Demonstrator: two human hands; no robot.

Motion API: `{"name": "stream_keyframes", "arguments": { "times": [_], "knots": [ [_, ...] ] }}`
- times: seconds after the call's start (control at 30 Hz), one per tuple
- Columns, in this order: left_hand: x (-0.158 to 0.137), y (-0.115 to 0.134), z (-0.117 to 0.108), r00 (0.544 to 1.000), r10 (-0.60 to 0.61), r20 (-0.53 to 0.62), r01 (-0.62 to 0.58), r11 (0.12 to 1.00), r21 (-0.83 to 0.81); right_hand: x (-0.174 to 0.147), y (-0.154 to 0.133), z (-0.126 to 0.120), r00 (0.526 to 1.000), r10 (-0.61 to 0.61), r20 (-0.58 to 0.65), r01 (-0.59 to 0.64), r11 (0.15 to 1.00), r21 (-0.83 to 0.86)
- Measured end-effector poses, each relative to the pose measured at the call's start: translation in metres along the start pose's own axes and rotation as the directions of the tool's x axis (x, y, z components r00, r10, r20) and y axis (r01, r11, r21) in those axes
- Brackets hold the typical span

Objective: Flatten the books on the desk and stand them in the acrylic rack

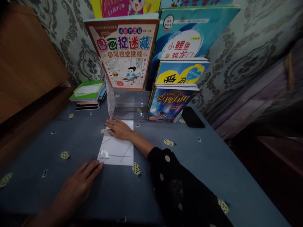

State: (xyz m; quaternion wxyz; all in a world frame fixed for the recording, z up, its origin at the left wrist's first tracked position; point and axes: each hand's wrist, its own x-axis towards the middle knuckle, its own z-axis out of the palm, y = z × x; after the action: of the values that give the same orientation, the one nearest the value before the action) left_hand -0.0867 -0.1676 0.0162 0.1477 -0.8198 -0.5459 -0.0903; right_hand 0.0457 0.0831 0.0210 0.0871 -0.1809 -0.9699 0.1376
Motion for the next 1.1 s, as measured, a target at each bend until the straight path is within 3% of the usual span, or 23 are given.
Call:
{"name": "stream_keyframes", "arguments": {
  "times": [0.1, 0.3, 0.67, 0.8, 0.97, 1.03, 1.1],
  "knots": [
    [0.000, 0.002, -0.001, 1.000, -0.014, -0.007, 0.014, 1.000, -0.004, -0.002, -0.001, 0.005, 0.999, 0.001, -0.039, -0.002, 1.000, -0.028],
    [-0.001, 0.000, -0.002, 0.991, -0.007, 0.131, 0.004, 1.000, 0.020, -0.010, -0.006, 0.011, 0.998, -0.012, -0.054, 0.009, 0.998, -0.058],
    [0.024, -0.003, -0.012, 0.991, -0.035, 0.127, 0.037, 0.999, -0.008, -0.063, -0.052, 0.010, 1.000, -0.009, 0.010, 0.009, 1.000, -0.004],
    [0.046, -0.018, -0.007, 0.982, -0.108, 0.152, 0.119, 0.990, -0.070, -0.076, -0.057, 0.011, 0.997, 0.072, -0.033, -0.073, 0.997, -0.009],
    [0.081, -0.044, 0.011, 0.977, -0.187, 0.106, 0.208, 0.945, -0.251, -0.089, -0.062, 0.008, 0.947, 0.306, -0.100, -0.310, 0.950, -0.029],
    [0.094, -0.054, 0.016, 0.962, -0.260, 0.089, 0.274, 0.885, -0.376, -0.095, -0.065, 0.006, 0.924, 0.368, -0.107, -0.374, 0.926, -0.040],
    [0.105, -0.062, 0.019, 0.918, -0.374, 0.135, 0.389, 0.778, -0.494, -0.100, -0.067, 0.006, 0.917, 0.381, -0.115, -0.389, 0.920, -0.048]
  ]
}}
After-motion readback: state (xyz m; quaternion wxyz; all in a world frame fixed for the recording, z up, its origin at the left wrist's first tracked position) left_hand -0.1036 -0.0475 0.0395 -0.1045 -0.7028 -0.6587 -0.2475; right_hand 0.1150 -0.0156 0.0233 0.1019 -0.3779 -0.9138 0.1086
